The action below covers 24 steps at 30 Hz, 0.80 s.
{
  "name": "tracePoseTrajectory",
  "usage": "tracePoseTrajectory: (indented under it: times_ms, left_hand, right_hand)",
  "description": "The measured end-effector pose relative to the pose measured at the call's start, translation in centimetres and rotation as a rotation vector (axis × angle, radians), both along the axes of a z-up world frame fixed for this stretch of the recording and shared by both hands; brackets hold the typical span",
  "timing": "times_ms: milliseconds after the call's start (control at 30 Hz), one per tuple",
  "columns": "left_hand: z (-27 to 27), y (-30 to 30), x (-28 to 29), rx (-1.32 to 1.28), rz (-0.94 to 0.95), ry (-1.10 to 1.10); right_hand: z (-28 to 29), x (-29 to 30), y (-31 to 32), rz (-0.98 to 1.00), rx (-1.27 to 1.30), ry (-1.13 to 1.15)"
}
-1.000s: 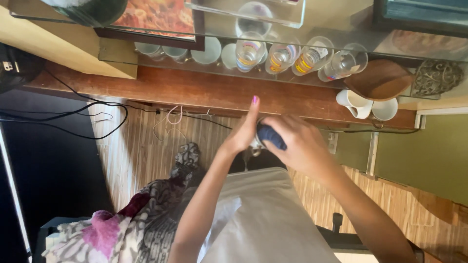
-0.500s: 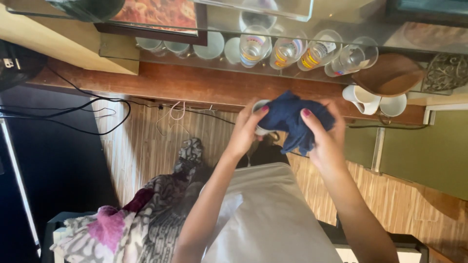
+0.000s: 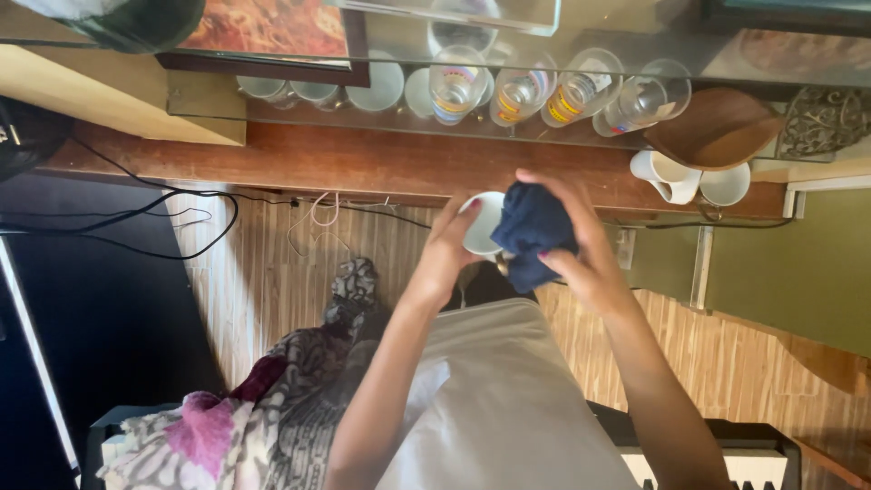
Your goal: Wiping and cleaning various cups and glasses with a dry cloth in a service area.
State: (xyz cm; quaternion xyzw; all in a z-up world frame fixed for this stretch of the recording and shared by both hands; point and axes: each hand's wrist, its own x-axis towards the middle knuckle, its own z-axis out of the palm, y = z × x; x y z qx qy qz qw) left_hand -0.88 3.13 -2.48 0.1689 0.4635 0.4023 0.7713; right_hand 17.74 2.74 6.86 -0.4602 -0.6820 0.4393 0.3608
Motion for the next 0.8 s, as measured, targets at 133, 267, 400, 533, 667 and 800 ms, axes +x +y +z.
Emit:
tracePoseTrajectory:
  times_ms: [133, 267, 400, 533, 667, 800]
  left_hand:
    - [1.2, -0.7, 0.5, 0.084, -0.007, -0.048]
    - [2.8, -0.2, 0.7, 0.131, 0.045, -0.109]
    - [4.9, 0.4, 1.0, 0.113, 0.042, 0.024]
    - [4.0, 0.6, 1.4, 0.335, 0.024, 0.121]
    - [4.8, 1.3, 1.5, 0.386, -0.13, 0.564]
    - [7.5, 0.2, 1.5, 0.444, -0.094, 0.738]
  right_hand:
    - [-0.8, -0.8, -0.9, -0.073, -0.086, 0.097]
    - [-1.4, -0.9, -0.7, -0.024, 0.041, 0.159]
    - [-4.0, 0.2, -1.6, -0.082, 0.022, 0.204]
    - [-5.9, 0.2, -2.6, -0.141, -0.03, 0.358]
    - [-6.5, -0.4, -3.0, -0.276, -0.136, 0.569]
    - [-5.5, -0.5, -2.4, -0.351, -0.182, 0.629]
